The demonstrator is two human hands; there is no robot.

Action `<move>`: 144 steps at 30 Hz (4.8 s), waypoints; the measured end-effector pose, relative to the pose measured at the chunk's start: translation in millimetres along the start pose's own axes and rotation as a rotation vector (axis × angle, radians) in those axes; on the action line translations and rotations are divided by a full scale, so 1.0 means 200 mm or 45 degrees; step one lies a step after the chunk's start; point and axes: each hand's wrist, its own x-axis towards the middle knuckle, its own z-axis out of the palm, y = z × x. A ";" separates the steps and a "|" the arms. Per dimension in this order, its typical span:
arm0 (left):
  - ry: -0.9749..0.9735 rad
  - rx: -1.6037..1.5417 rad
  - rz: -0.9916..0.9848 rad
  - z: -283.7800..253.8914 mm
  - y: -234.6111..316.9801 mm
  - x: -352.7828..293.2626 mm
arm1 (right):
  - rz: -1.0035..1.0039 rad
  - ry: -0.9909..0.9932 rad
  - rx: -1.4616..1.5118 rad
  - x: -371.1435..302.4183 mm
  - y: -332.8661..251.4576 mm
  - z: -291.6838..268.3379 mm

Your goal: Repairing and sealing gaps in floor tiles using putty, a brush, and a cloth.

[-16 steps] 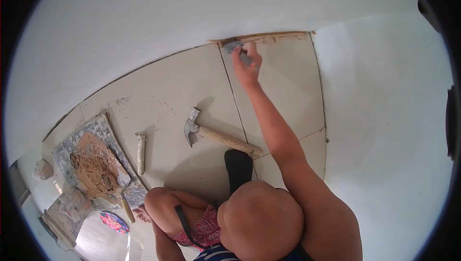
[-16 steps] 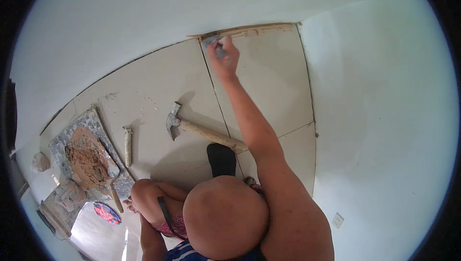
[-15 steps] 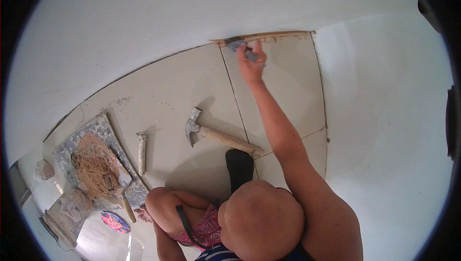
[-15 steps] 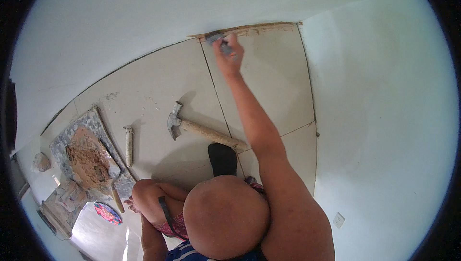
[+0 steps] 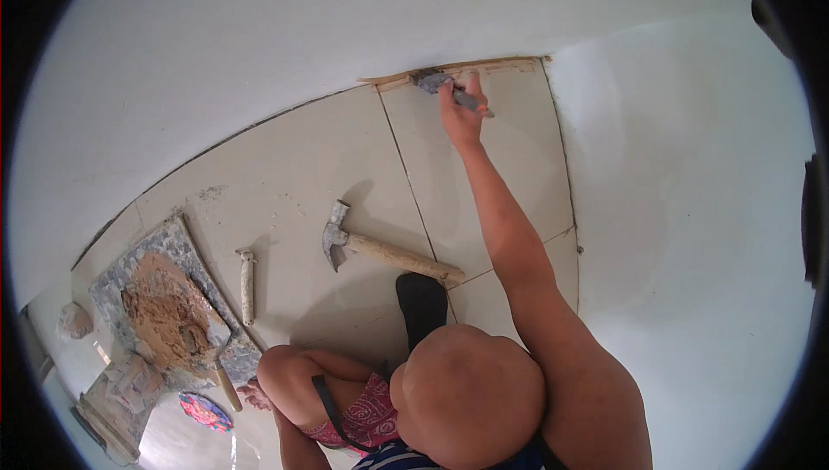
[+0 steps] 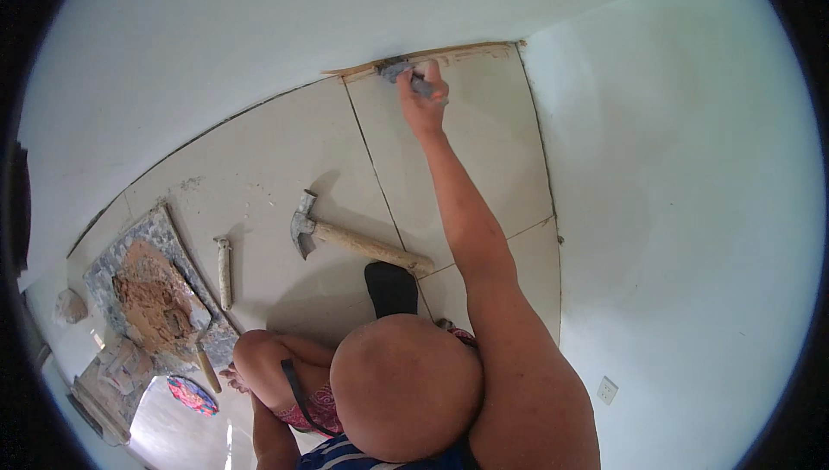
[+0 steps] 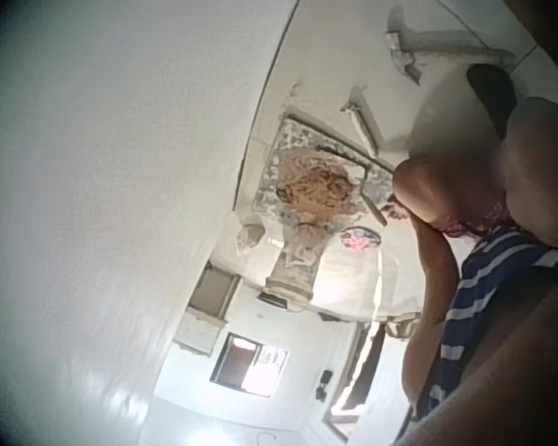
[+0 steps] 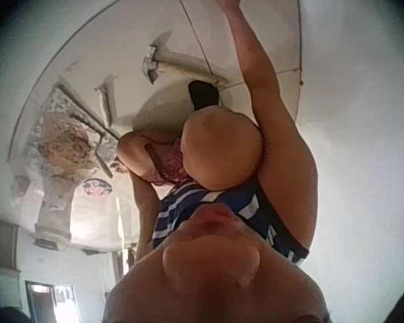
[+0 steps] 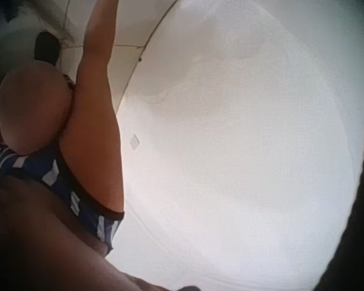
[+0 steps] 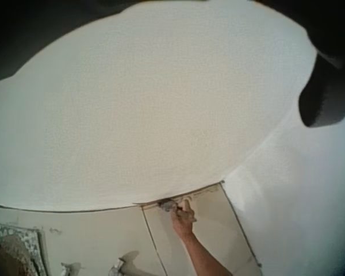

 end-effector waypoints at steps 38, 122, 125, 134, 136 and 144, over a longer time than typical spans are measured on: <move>0.081 0.244 0.188 -0.03 -0.03 0.03 | -0.111 0.597 -0.172 0.59 0.47 -0.54; -0.002 0.014 0.288 -0.03 0.02 -0.02 | 0.248 0.714 0.255 0.28 0.29 -0.16; -0.004 0.026 0.292 -0.04 0.00 0.00 | 0.170 0.788 0.769 0.29 0.22 0.01; 0.008 0.029 0.284 -0.08 -0.05 0.04 | 0.060 0.429 0.374 -0.23 -0.30 0.45; -0.006 0.027 0.296 -0.06 -0.02 0.02 | 0.167 0.376 0.419 -0.24 -0.35 0.42; -0.015 -0.005 0.258 -0.05 0.00 0.02 | 0.327 0.521 0.410 -0.10 -0.21 0.22</move>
